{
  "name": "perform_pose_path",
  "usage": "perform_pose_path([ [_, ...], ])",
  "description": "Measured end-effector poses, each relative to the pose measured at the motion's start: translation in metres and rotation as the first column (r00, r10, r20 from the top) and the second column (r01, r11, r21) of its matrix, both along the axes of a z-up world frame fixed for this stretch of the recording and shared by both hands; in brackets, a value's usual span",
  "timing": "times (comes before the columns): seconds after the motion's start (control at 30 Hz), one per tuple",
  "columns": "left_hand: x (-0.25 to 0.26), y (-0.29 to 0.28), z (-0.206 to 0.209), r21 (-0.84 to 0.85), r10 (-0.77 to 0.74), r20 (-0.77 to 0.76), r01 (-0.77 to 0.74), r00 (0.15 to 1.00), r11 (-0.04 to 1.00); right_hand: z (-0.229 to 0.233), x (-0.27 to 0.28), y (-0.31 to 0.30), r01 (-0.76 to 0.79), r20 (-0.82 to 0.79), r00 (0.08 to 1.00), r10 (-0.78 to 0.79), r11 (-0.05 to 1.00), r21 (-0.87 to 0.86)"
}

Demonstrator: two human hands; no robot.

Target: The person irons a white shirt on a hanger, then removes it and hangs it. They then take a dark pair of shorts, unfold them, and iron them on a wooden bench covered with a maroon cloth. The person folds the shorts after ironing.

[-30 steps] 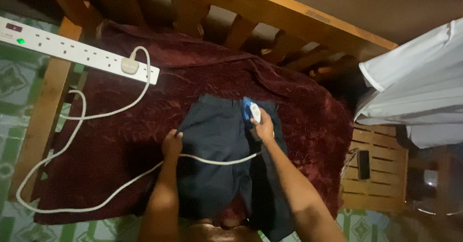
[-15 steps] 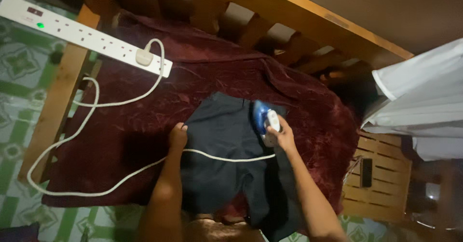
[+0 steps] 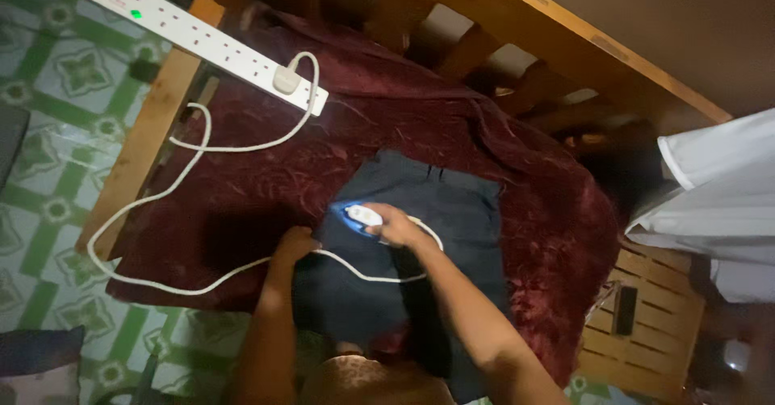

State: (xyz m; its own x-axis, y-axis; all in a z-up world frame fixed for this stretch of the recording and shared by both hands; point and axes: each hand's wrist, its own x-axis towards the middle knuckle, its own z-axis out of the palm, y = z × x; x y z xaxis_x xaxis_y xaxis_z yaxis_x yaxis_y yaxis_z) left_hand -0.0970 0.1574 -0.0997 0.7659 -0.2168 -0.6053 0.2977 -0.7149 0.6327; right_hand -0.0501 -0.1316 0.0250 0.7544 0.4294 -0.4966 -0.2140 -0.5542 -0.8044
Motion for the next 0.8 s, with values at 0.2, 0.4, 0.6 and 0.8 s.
perform_pose_path([
  [0.2, -0.010, 0.005, 0.003, 0.195, 0.028, 0.032, -0.034, 0.999, 0.980, 0.028, 0.003, -0.002, -0.053, -0.202, 0.978, 0.057, 0.998, 0.024],
  [0.4, -0.031, 0.002, 0.030, 0.125, 0.282, 0.007, -0.281, 0.959, 0.952, 0.073, -0.028, -0.085, 0.110, -0.351, 0.911, -0.216, 0.948, -0.299],
  [0.6, -0.023, 0.002, 0.043, 0.107, 0.375, -0.084, -0.365, 0.923, 0.925, 0.048, -0.031, -0.056, 0.055, -0.172, 0.978, -0.116, 0.944, -0.324],
  [0.8, -0.021, 0.008, -0.001, 0.080, 0.163, 0.192, -0.181, 0.968, 0.980, 0.036, -0.004, 0.043, -0.032, 0.169, 0.984, 0.047, 0.996, -0.088],
])
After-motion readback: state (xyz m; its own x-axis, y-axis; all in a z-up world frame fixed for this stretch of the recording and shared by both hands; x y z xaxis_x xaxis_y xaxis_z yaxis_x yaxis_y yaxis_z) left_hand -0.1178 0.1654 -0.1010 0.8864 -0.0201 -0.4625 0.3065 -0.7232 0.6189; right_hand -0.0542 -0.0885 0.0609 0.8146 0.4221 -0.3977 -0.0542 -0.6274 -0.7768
